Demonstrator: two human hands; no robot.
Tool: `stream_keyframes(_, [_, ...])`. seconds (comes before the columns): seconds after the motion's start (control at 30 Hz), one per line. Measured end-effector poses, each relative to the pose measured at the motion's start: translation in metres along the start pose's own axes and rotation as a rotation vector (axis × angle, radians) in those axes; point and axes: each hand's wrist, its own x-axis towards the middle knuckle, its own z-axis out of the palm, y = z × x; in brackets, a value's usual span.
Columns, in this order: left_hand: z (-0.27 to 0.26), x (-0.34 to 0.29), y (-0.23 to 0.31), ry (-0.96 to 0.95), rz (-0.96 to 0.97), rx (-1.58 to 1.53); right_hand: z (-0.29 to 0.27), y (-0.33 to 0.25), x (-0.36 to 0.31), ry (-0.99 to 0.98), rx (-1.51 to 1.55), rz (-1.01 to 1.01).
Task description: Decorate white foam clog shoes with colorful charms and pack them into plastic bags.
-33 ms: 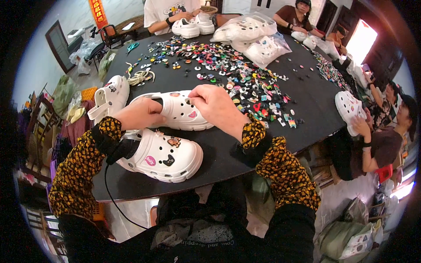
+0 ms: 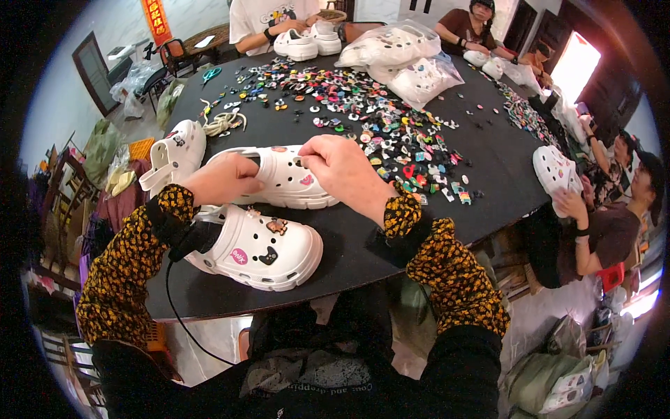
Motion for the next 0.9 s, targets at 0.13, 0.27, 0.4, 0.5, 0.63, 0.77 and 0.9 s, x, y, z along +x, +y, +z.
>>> stream_keyframes(0.13, [0.001,0.011,-0.002,0.058,-0.04,-0.131,0.005,-0.002,0.005,0.002,-0.047,-0.082])
stream_keyframes(0.27, [0.001,0.019,0.005,0.046,-0.079,-0.213,0.012,0.002,0.009,0.037,-0.175,-0.221])
stream_keyframes(0.4, [0.004,0.023,-0.001,0.099,-0.124,-0.407,0.019,0.013,0.008,0.041,-0.391,-0.423])
stream_keyframes(0.5, [0.003,0.022,0.003,0.107,-0.185,-0.493,0.019,0.012,0.007,0.048,-0.348,-0.395])
stream_keyframes(0.63, [0.003,0.023,0.0,0.112,-0.219,-0.541,0.021,0.012,0.009,0.043,-0.303,-0.361])
stream_keyframes(0.77, [0.004,0.024,0.001,0.111,-0.208,-0.581,0.019,0.011,0.008,0.055,-0.314,-0.366])
stream_keyframes(0.9, [0.006,0.025,-0.005,0.104,-0.214,-0.607,0.024,0.009,0.008,0.062,-0.358,-0.411])
